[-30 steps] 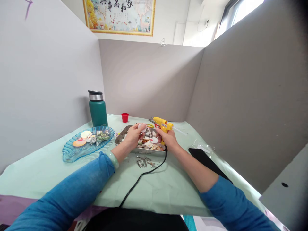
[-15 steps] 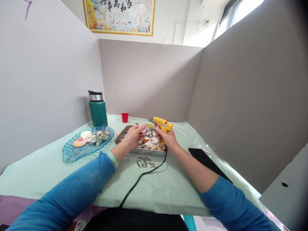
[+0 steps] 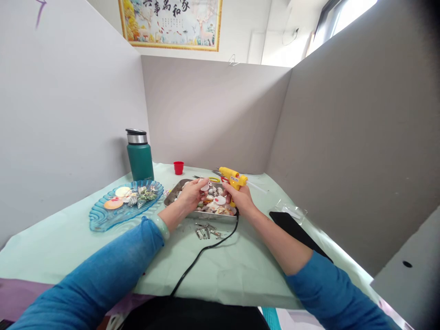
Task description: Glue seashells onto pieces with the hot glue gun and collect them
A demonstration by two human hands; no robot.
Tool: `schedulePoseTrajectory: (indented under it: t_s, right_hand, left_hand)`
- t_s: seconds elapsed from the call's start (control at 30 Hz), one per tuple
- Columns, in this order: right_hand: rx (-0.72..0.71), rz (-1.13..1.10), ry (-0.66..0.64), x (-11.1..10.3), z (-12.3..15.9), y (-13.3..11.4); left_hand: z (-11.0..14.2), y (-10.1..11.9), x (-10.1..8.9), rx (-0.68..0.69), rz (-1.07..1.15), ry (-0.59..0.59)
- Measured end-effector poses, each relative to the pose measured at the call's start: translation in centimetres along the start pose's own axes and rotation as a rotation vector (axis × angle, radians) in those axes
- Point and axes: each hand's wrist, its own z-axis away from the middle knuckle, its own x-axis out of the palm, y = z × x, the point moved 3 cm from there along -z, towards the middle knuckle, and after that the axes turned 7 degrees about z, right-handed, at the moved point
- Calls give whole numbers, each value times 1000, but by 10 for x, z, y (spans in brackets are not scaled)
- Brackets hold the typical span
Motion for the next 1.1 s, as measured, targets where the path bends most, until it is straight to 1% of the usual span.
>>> schedulePoseTrajectory:
  t_s: [0.27, 0.5, 0.63, 0.8, 1.1]
  right_hand:
    - [7, 6, 0, 0, 0, 1]
    - [15, 19, 3, 0, 0, 1]
    - [14, 17, 6, 0, -1, 2]
    - [-4, -8, 1, 0, -1, 3]
    - [2, -1, 0, 0, 1, -1]
  left_hand:
    - [0, 0, 0, 32, -26, -23]
    - [1, 0, 2, 17, 8, -32]
    - [-1, -2, 1, -57, 57, -2]
    - [-4, -4, 0, -133, 87, -1]
    - [-6, -7, -3, -91, 37, -16]
